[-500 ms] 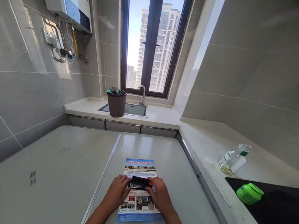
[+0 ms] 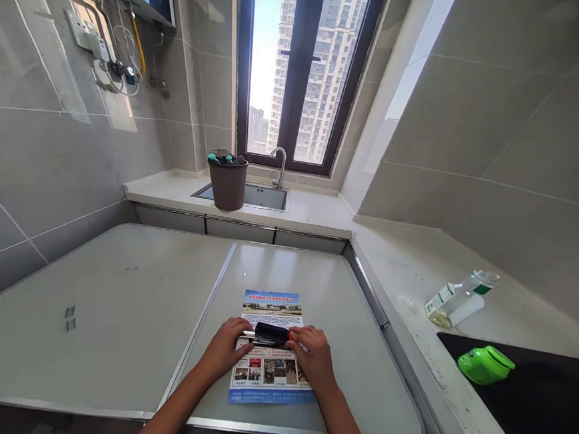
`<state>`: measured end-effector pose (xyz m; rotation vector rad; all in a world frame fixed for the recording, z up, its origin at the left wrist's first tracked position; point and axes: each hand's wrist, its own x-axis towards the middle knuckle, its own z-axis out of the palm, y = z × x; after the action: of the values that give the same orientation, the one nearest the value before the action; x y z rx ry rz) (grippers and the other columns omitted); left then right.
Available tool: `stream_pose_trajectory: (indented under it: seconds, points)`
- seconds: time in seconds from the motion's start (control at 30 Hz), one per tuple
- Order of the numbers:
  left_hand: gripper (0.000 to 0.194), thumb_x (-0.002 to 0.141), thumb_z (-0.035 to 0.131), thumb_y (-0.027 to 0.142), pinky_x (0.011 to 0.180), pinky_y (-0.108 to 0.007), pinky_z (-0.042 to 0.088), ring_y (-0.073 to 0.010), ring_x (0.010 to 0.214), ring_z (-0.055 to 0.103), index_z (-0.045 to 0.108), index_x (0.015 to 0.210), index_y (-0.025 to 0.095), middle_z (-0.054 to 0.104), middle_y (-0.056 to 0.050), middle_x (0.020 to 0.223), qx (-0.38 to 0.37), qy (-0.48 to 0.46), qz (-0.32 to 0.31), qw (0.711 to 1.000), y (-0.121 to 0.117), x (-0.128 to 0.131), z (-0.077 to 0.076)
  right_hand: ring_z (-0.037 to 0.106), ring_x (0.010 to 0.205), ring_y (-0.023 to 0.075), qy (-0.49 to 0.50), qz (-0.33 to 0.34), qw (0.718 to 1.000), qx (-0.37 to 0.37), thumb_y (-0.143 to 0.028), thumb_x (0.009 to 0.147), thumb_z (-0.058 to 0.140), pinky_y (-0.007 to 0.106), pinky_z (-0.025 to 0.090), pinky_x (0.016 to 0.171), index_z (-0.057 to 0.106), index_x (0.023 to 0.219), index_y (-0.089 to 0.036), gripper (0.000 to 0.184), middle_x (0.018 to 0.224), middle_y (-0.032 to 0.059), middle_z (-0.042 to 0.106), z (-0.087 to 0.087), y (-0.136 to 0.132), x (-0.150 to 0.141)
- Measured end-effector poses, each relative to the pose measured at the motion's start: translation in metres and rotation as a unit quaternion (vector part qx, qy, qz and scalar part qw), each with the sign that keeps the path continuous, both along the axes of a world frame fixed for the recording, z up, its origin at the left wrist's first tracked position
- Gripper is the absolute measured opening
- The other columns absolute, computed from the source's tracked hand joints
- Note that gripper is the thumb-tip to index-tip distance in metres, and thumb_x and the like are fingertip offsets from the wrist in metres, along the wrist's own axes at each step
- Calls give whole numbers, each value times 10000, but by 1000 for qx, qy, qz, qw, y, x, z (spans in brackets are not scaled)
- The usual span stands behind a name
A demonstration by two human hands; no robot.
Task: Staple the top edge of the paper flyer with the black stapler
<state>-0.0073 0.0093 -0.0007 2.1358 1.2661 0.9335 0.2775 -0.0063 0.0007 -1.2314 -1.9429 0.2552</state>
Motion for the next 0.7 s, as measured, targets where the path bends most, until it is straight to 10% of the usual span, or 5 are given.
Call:
stream_pose_trajectory:
  seconds: [0.27,0.47,0.57,0.7]
  points:
    - [183,903,667,298,1021,-464,452,-295,1133,621,743,1060,245,721,-102,1153,-35,-28,-1,999,2,-4,-2,623,1190,266,98,77,988,-93,-271,806,780,439,502,1024,644,1295,-269,508,1261,85,685,15,10,-16]
    - [208,883,707,372,1021,-435,475,-291,1117,649,746,1040,241,729,-99,1130,-97,-161,-1,982,-1,-7,9,708,953,260,133,69,976,-158,-246,768,793,406,561,867,761,1061,-247,295,1027,54,762,19,8,-40]
    - [417,849,754,408,1027,-436,498,-308,1255,596,653,1220,249,649,-117,1345,-162,-350,44,922,-1,-13,12,694,943,243,156,55,984,-66,-213,826,748,390,556,849,748,1096,-262,274,1015,52,757,35,-3,-55]
    - [443,930,664,445,1006,-459,525,-319,1216,647,585,1281,186,596,-177,1421,-315,-555,31,770,5,-24,9,664,953,224,56,36,987,146,-106,915,615,402,513,843,692,1216,-281,357,1064,61,750,50,-20,-82]
